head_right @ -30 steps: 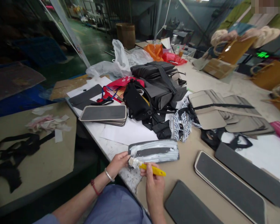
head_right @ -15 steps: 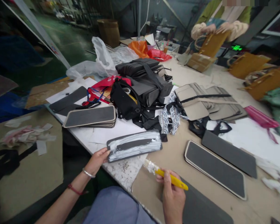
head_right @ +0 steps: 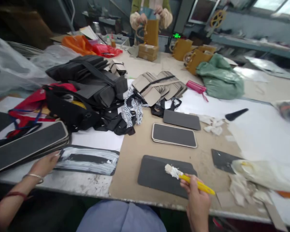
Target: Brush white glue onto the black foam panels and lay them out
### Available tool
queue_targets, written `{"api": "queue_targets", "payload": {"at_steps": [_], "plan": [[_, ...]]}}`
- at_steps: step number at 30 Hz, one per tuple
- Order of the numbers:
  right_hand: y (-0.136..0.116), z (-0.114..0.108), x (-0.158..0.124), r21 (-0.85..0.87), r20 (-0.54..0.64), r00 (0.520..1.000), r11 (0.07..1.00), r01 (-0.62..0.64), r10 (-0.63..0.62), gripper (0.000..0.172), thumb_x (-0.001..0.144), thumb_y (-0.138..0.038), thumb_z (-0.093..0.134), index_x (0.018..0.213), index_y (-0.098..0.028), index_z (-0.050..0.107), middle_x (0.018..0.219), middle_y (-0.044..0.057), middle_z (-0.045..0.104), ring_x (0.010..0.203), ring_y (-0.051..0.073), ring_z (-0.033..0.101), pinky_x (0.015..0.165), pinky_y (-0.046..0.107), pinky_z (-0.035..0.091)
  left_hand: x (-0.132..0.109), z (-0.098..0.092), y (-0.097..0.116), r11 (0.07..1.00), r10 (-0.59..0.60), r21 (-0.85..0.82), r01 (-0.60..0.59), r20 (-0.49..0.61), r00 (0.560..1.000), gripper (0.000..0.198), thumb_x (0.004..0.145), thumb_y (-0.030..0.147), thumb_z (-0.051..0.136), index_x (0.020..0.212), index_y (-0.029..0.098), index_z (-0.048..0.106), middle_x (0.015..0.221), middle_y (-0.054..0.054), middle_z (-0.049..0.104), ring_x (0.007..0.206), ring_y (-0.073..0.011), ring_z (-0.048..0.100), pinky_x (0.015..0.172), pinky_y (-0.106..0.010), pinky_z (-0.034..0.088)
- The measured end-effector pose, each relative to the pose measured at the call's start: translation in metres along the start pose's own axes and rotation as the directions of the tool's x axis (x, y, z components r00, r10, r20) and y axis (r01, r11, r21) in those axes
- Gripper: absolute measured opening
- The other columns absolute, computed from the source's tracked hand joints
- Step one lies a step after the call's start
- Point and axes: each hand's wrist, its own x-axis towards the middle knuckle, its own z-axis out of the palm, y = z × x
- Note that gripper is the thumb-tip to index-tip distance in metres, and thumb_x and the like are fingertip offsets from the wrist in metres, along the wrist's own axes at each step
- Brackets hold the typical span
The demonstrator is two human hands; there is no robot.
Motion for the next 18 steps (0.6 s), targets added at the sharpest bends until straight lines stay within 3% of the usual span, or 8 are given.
{"api": "queue_targets", "payload": {"at_steps": [2, 3, 6, 9, 10, 12, 15, 18], "plan": [[0.005, -0.013, 0.0, -0.102, -0.01, 1.0, 0.994, 0.026, -0.027, 0.042, 0.065, -0.051, 0.065, 0.081, -0.012, 0.06, 0.077, 0.004, 0.065, 0.058, 0.012, 0.061, 0.053, 0.022, 0.054, -0.011, 0.009, 0.023, 0.961, 0.195, 0.213, -0.179, -0.054, 0.979, 0.034, 0.077, 0.039, 0.041, 0.09, 0.014, 0.059, 0.08, -0.007, 0.066, 0.088, -0.0294, 0.06, 0.081, -0.049, 0.045], [0.008, -0.016, -0.001, -0.149, -0.001, 0.999, 0.988, 0.033, -0.033, 0.043, 0.067, -0.052, 0.063, 0.083, -0.012, 0.06, 0.078, 0.005, 0.065, 0.059, 0.013, 0.061, 0.054, 0.023, 0.054, -0.024, 0.019, 0.04, 0.916, 0.337, 0.252, -0.312, -0.061, 0.94, 0.038, 0.08, 0.042, 0.037, 0.095, 0.014, 0.057, 0.089, -0.009, 0.065, 0.092, -0.0292, 0.058, 0.084, -0.048, 0.045], [0.012, -0.024, -0.002, -0.181, 0.019, 0.999, 0.982, 0.051, -0.048, 0.043, 0.07, -0.053, 0.06, 0.085, -0.012, 0.06, 0.081, 0.006, 0.065, 0.06, 0.014, 0.062, 0.056, 0.026, 0.054, -0.082, 0.07, 0.103, 0.728, 0.686, 0.039, -0.685, -0.012, 0.728, 0.04, 0.083, 0.046, 0.037, 0.102, 0.016, 0.055, 0.098, -0.009, 0.063, 0.094, -0.0225, 0.059, 0.087, -0.038, 0.046], [0.009, -0.037, 0.008, -0.095, -0.031, 0.997, 0.993, 0.063, -0.066, 0.042, 0.07, -0.053, 0.059, 0.083, -0.012, 0.06, 0.08, 0.005, 0.065, 0.062, 0.015, 0.062, 0.057, 0.027, 0.054, -0.145, 0.129, 0.161, 0.506, 0.861, -0.128, -0.853, 0.14, 0.49, 0.039, 0.078, 0.039, 0.052, 0.115, 0.025, 0.052, 0.112, -0.007, 0.058, 0.103, -0.0222, 0.055, 0.088, -0.036, 0.047], [0.007, -0.045, 0.015, -0.067, -0.063, 0.996, 0.996, 0.064, -0.068, 0.042, 0.07, -0.053, 0.06, 0.083, -0.013, 0.06, 0.079, 0.005, 0.065, 0.062, 0.015, 0.062, 0.057, 0.027, 0.054, -0.161, 0.145, 0.175, 0.479, 0.874, -0.145, -0.866, 0.176, 0.454, 0.044, 0.074, 0.034, 0.057, 0.118, 0.027, 0.05, 0.118, -0.008, 0.054, 0.107, -0.0244, 0.053, 0.088, -0.039, 0.047], [0.001, -0.068, 0.034, -0.031, -0.151, 0.985, 0.996, 0.079, -0.083, 0.043, 0.068, -0.053, 0.06, 0.081, -0.013, 0.06, 0.075, 0.005, 0.065, 0.059, 0.015, 0.062, 0.055, 0.027, 0.054, -0.181, 0.169, 0.191, 0.467, 0.878, -0.156, -0.87, 0.202, 0.435, 0.052, 0.069, 0.025, 0.061, 0.12, 0.03, 0.05, 0.124, -0.009, 0.049, 0.109, -0.0279, 0.051, 0.087, -0.043, 0.048], [-0.014, -0.114, 0.075, -0.068, -0.317, 0.935, 0.987, 0.147, -0.161, 0.044, 0.067, -0.054, 0.06, 0.081, -0.012, 0.059, 0.071, 0.005, 0.065, 0.057, 0.016, 0.061, 0.056, 0.029, 0.053, -0.188, 0.189, 0.195, 0.496, 0.866, -0.18, -0.849, 0.166, 0.471, 0.05, 0.071, 0.018, 0.054, 0.12, 0.03, 0.051, 0.125, -0.011, 0.044, 0.108, -0.029, 0.051, 0.085, -0.044, 0.049], [-0.036, -0.161, 0.122, -0.33, -0.428, 0.834, 0.92, 0.213, -0.347, 0.045, 0.075, -0.054, 0.047, 0.085, -0.012, 0.058, 0.07, 0.006, 0.065, 0.062, 0.018, 0.063, 0.061, 0.031, 0.052, -0.187, 0.199, 0.191, 0.506, 0.862, -0.218, -0.835, 0.139, 0.487, 0.047, 0.075, 0.02, 0.048, 0.121, 0.029, 0.05, 0.125, -0.012, 0.042, 0.106, -0.0282, 0.053, 0.085, -0.044, 0.049]]}}
